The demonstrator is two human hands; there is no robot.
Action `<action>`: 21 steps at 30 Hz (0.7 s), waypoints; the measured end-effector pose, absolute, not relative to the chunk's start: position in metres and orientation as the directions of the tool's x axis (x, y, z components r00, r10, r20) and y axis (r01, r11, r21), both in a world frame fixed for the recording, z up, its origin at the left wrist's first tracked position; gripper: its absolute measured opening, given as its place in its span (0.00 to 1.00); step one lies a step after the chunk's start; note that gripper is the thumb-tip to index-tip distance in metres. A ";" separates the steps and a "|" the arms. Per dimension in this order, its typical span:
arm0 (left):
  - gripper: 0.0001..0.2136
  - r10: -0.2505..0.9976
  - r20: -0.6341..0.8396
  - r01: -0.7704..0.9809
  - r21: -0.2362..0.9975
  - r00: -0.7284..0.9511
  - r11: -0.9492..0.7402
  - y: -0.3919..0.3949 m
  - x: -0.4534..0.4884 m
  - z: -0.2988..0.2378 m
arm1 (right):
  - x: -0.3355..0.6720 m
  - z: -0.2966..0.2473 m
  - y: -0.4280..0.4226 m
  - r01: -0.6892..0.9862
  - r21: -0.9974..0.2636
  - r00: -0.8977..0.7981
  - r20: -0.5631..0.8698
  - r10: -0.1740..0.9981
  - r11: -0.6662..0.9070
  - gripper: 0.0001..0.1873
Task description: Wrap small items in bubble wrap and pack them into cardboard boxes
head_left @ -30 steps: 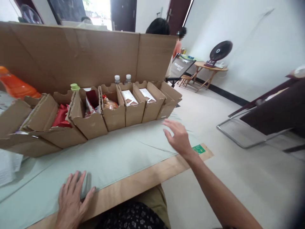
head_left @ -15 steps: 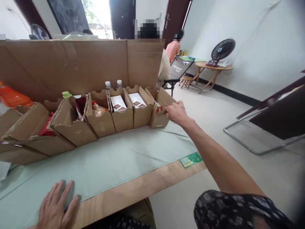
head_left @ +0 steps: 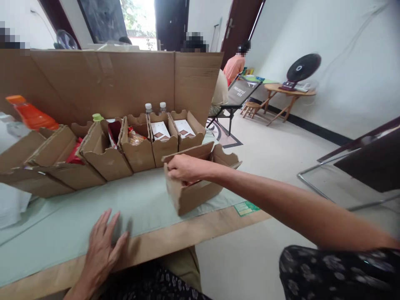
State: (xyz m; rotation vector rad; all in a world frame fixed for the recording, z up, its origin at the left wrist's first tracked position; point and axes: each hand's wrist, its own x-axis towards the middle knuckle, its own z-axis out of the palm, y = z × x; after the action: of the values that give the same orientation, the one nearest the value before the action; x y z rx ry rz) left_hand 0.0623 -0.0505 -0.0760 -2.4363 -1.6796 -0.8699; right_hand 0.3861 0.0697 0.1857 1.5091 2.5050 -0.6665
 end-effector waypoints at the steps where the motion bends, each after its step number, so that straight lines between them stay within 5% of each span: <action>1: 0.28 0.847 0.476 0.854 0.312 0.239 -0.417 -0.050 0.077 -0.067 | 0.376 0.189 0.066 0.810 -0.417 -0.543 -0.269 0.795 0.413 0.14; 3: 0.29 0.860 0.453 0.803 0.409 0.234 -0.434 -0.050 0.099 -0.050 | 0.369 0.198 0.049 0.610 -0.649 -0.608 -0.016 0.794 0.454 0.14; 5: 0.30 0.879 0.419 0.753 0.496 0.229 -0.432 -0.050 0.109 -0.037 | 0.380 0.202 0.023 0.453 -0.731 -0.495 0.268 0.826 0.509 0.13; 9: 0.33 0.925 0.335 0.680 0.636 0.182 -0.364 -0.052 0.111 -0.028 | 0.451 0.158 -0.030 0.576 -0.714 0.176 0.583 0.794 0.397 0.11; 12: 0.39 0.942 0.267 0.624 0.705 0.205 -0.336 -0.050 0.124 -0.028 | 0.500 0.083 -0.051 0.431 -0.873 0.507 0.444 0.739 0.229 0.17; 16: 0.39 0.930 0.211 0.481 0.809 0.300 -0.338 -0.038 0.164 -0.026 | 0.504 -0.001 -0.045 0.346 -0.938 0.324 0.105 0.940 -0.015 0.29; 21: 0.22 0.977 0.190 0.407 0.888 0.097 -0.213 -0.013 0.175 -0.031 | 0.459 -0.027 -0.015 0.268 -0.962 0.234 0.116 0.965 0.050 0.24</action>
State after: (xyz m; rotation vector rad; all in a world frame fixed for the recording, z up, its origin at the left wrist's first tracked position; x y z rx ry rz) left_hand 0.1755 -0.0129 -0.0311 -2.6843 -2.1493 -1.7041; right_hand 0.4593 -0.0155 -0.0271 2.9264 2.5222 -1.6734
